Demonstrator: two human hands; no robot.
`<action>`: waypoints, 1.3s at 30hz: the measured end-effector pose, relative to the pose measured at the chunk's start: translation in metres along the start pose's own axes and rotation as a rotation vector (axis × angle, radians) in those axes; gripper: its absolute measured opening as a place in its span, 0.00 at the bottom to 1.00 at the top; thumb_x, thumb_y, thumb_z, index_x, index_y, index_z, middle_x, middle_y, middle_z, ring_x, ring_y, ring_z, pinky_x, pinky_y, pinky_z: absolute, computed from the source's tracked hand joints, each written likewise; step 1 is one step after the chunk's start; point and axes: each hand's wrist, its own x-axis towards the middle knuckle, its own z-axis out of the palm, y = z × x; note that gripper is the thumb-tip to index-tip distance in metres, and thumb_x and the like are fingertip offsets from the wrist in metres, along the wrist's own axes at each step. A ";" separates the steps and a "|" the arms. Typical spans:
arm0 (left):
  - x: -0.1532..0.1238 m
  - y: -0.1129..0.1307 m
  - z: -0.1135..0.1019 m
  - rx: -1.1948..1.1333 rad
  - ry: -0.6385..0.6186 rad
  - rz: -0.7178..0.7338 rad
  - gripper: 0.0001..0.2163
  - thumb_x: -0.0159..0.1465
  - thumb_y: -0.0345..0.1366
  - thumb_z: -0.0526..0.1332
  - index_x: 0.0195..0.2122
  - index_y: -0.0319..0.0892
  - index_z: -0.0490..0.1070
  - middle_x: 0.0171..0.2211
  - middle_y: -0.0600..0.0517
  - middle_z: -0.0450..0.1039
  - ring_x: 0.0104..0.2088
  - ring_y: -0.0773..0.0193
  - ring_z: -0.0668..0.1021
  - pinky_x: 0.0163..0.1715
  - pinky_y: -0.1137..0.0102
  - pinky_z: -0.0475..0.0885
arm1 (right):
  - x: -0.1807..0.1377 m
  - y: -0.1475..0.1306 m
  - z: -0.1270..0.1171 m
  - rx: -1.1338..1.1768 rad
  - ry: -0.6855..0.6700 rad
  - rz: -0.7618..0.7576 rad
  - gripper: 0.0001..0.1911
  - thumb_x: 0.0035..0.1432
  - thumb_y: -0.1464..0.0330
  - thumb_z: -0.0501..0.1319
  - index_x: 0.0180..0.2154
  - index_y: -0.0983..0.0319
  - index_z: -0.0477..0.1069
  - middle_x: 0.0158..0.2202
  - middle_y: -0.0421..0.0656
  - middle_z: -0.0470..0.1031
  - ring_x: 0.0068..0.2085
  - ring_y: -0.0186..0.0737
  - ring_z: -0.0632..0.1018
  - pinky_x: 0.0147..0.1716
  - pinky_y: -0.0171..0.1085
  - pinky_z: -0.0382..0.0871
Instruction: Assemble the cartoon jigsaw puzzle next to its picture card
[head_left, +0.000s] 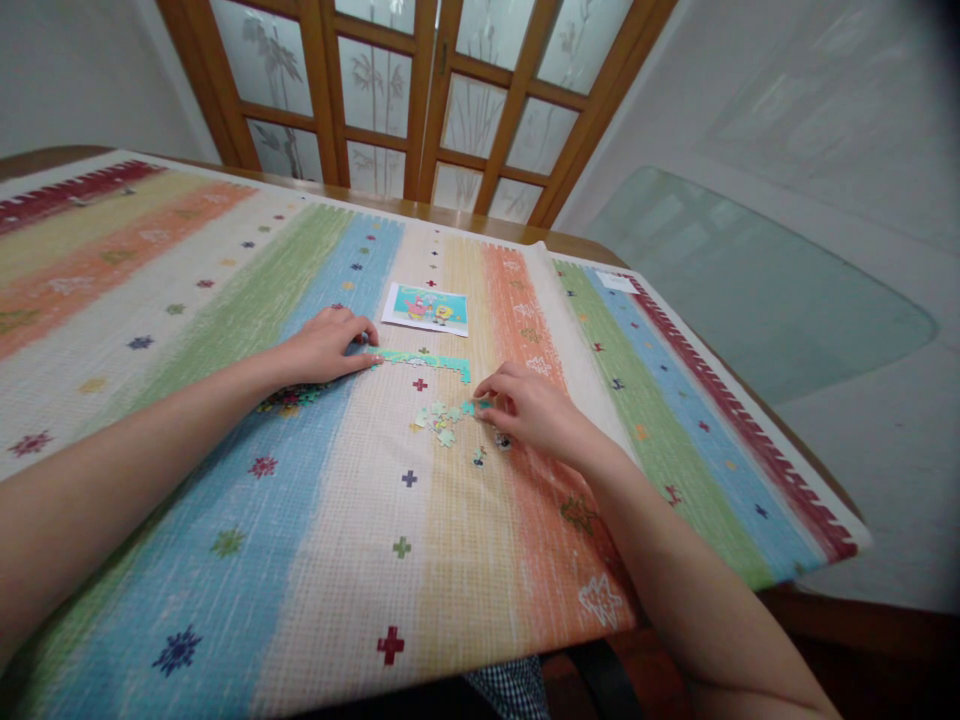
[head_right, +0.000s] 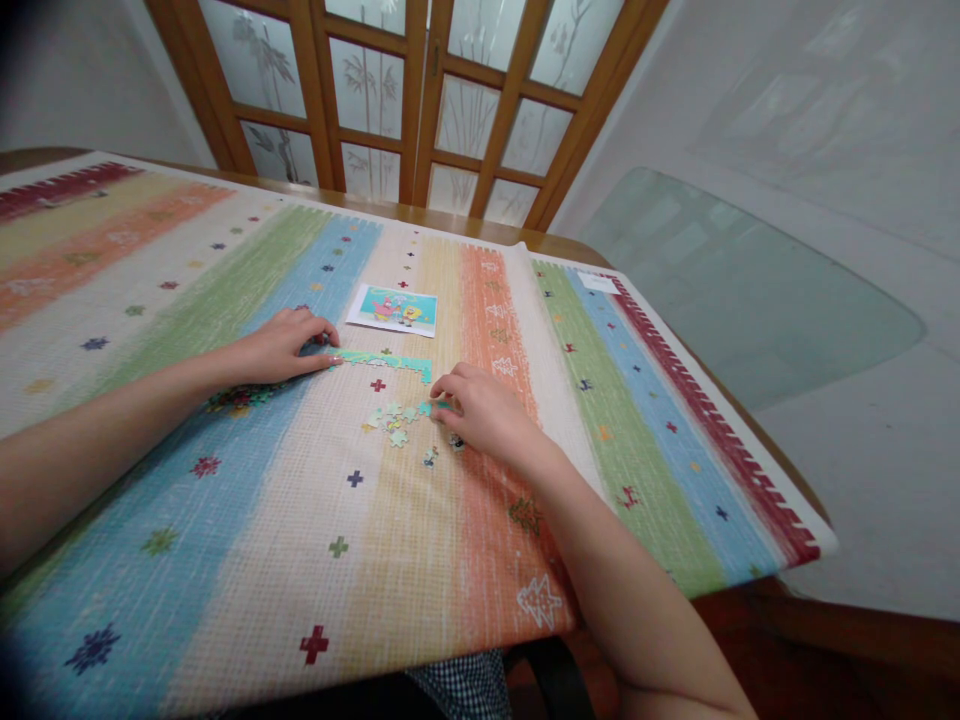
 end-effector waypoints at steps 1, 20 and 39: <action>0.000 0.000 0.000 0.004 -0.002 0.002 0.21 0.66 0.56 0.59 0.48 0.44 0.76 0.43 0.42 0.73 0.49 0.44 0.73 0.53 0.53 0.69 | 0.000 0.000 0.000 -0.009 -0.005 -0.006 0.06 0.65 0.69 0.68 0.45 0.59 0.79 0.45 0.47 0.78 0.43 0.44 0.79 0.45 0.42 0.71; 0.000 -0.001 -0.001 0.004 -0.013 0.016 0.22 0.67 0.57 0.58 0.49 0.44 0.76 0.43 0.42 0.73 0.48 0.46 0.73 0.53 0.53 0.69 | 0.005 0.002 0.005 0.115 -0.018 0.029 0.02 0.63 0.72 0.70 0.38 0.61 0.79 0.40 0.45 0.75 0.39 0.39 0.77 0.41 0.39 0.70; 0.000 0.000 -0.002 -0.016 -0.021 0.004 0.23 0.66 0.57 0.59 0.49 0.44 0.76 0.44 0.42 0.73 0.50 0.43 0.74 0.54 0.53 0.67 | 0.015 0.010 0.021 0.449 0.106 0.140 0.04 0.61 0.70 0.66 0.40 0.61 0.77 0.31 0.39 0.78 0.30 0.35 0.73 0.31 0.35 0.65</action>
